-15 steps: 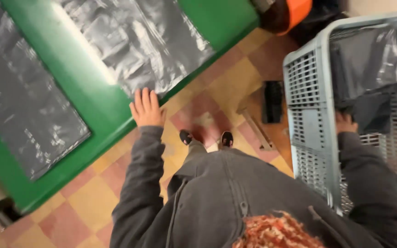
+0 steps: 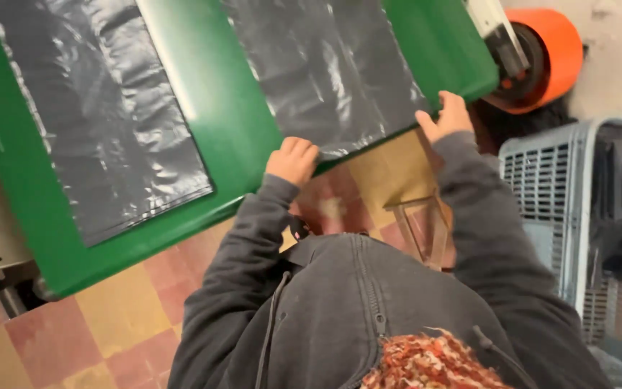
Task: Folding plastic bags and placing them into a collection basket.
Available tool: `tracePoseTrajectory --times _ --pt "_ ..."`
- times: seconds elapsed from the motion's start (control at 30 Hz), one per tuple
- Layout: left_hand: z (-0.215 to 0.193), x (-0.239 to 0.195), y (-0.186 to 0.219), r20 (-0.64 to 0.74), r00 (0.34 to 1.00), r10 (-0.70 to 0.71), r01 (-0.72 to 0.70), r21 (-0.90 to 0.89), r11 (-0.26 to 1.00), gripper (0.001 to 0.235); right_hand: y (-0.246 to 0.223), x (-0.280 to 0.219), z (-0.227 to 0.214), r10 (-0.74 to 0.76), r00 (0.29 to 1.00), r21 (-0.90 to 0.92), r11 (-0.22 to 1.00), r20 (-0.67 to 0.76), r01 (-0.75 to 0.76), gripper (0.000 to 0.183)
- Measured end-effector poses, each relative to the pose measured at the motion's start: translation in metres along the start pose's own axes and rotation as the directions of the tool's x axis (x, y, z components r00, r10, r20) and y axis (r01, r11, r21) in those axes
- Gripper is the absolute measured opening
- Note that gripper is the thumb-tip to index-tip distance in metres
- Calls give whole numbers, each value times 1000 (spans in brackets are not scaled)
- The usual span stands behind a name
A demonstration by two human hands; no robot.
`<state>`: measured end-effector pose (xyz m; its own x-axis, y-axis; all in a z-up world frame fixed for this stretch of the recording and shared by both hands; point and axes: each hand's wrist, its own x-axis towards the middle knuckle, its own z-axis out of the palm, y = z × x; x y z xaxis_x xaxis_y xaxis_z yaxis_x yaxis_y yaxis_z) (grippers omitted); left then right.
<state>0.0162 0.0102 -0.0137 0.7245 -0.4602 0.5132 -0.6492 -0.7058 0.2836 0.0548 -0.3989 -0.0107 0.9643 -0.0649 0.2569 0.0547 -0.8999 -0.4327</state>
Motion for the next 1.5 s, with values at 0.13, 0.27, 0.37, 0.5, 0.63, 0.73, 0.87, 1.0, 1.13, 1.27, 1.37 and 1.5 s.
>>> tracePoseTrajectory --times 0.13,0.27,0.37,0.5,0.63,0.73,0.87,1.0,1.13,1.27,1.37,1.5 --pt "8 2 -2 -41 999 -12 14 59 998 25 -44 65 30 206 976 -309 935 70 -175 81" --pt "6 0 -1 -94 995 -35 45 107 993 24 -44 84 39 501 837 -421 823 220 -382 85" --pt "13 -4 -3 -138 990 -36 56 147 988 26 -14 87 39 437 842 -345 880 317 -327 72" --pt "12 -1 -10 -158 986 -44 67 143 988 23 26 103 28 91 993 211 972 73 -104 51" --pt "-70 19 -14 -138 988 -66 43 -161 986 18 -28 88 -64 37 981 640 754 189 -151 54" --pt "-133 34 -18 -47 992 -119 69 -587 807 15 15 82 -104 -220 860 540 838 460 -75 25" --pt "-144 72 -57 143 950 -276 281 -776 565 16 -41 133 -115 -245 664 708 251 706 -660 51" --pt "-79 121 -137 115 770 -628 514 -695 503 24 -37 255 -25 -355 498 599 284 791 -749 59" --pt "44 150 -258 -86 716 -692 414 -747 521 39 -50 351 79 -237 497 550 379 835 -744 65" --pt "121 159 -326 -59 671 -739 692 -311 652 58 -100 390 119 166 545 283 711 822 -643 58" --pt "115 169 -322 27 606 -795 780 -214 587 55 -111 405 134 55 838 121 982 543 -143 63" --pt "70 188 -285 5 571 -821 810 -164 563 44 -121 422 148 -490 778 29 852 394 522 69"
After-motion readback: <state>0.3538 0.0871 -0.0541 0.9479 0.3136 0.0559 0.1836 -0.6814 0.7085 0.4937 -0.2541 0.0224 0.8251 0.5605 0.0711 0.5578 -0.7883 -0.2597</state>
